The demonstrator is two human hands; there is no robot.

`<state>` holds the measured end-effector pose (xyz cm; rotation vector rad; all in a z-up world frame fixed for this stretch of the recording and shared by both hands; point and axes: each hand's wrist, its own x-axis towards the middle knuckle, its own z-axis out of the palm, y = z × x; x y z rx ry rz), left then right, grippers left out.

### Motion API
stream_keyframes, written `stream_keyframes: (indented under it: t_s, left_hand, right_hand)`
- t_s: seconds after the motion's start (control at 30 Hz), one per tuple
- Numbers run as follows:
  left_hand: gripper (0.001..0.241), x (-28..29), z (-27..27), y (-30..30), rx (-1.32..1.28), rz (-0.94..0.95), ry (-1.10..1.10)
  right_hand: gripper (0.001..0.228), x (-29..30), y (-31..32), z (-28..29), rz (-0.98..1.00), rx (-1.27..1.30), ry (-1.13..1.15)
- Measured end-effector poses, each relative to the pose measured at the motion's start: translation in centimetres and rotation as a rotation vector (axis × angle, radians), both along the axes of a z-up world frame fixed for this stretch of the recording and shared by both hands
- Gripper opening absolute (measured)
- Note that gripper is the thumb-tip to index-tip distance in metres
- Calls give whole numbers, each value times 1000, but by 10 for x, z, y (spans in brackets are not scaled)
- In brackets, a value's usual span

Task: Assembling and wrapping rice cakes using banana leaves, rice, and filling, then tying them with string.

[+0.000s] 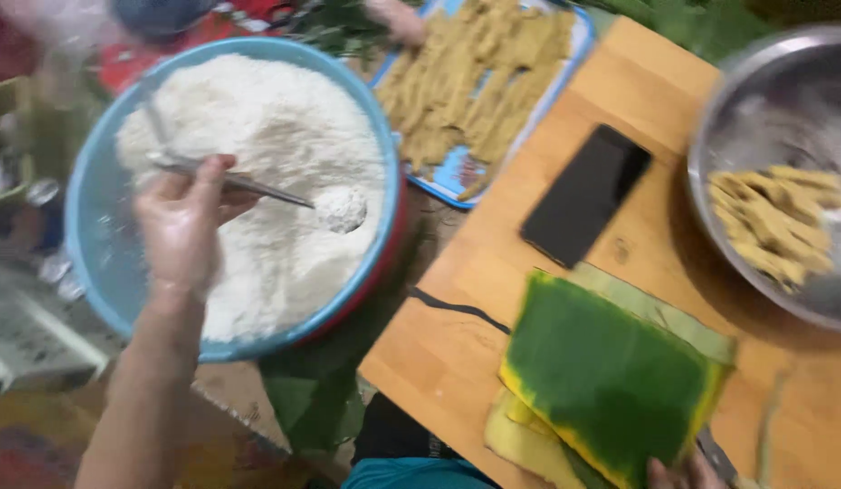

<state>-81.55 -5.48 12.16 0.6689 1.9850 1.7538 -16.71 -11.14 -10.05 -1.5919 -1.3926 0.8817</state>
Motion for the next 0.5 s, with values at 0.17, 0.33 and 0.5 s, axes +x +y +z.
stream_keyframes:
  t_s: [0.17, 0.33, 0.5]
  left_hand:
    - [17, 89, 56, 30, -23, -156, 85]
    - [16, 172, 63, 44, -55, -414, 69]
    - [20, 238, 45, 42, 87, -819, 297]
  right_hand:
    - [53, -86, 16, 132, -235, -348, -25]
    - [49, -75, -1, 88, -313, -129, 216]
    - [49, -71, 3, 104, -251, -303, 166]
